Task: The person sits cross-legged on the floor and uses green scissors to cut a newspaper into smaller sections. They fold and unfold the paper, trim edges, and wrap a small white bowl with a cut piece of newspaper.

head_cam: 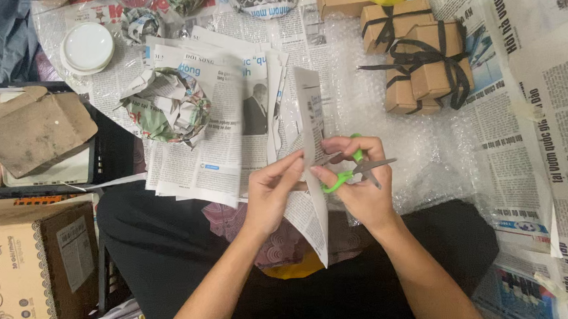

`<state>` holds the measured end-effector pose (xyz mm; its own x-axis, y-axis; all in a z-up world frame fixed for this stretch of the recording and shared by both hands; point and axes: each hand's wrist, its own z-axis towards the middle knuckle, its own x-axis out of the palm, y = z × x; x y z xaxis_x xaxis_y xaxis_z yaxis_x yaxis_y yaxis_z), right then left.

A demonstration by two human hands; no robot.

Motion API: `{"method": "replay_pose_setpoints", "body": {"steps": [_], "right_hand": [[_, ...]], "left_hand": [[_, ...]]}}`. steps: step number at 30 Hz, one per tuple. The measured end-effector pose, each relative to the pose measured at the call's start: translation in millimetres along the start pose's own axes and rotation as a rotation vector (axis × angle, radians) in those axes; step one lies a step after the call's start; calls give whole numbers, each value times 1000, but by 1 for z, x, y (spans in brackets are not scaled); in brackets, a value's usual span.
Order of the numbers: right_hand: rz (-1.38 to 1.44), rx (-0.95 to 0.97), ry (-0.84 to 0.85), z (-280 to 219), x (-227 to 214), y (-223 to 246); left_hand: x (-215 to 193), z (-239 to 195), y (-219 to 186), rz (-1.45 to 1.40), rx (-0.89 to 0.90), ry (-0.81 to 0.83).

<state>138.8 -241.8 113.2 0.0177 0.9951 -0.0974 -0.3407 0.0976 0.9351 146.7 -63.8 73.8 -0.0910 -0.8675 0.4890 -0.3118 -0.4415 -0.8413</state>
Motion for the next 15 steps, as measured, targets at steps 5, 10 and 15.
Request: {"method": "replay_pose_setpoints", "body": {"steps": [5, 10, 15], "right_hand": [[137, 126, -6, -3, 1, -2], [258, 303, -44, -4, -1, -2], [263, 333, -97, -4, -2, -2]], "left_hand": [[9, -2, -13, 24, 31, -9], [20, -10, -22, 281, 174, -8], [25, -13, -27, 465, 265, -6]]}}
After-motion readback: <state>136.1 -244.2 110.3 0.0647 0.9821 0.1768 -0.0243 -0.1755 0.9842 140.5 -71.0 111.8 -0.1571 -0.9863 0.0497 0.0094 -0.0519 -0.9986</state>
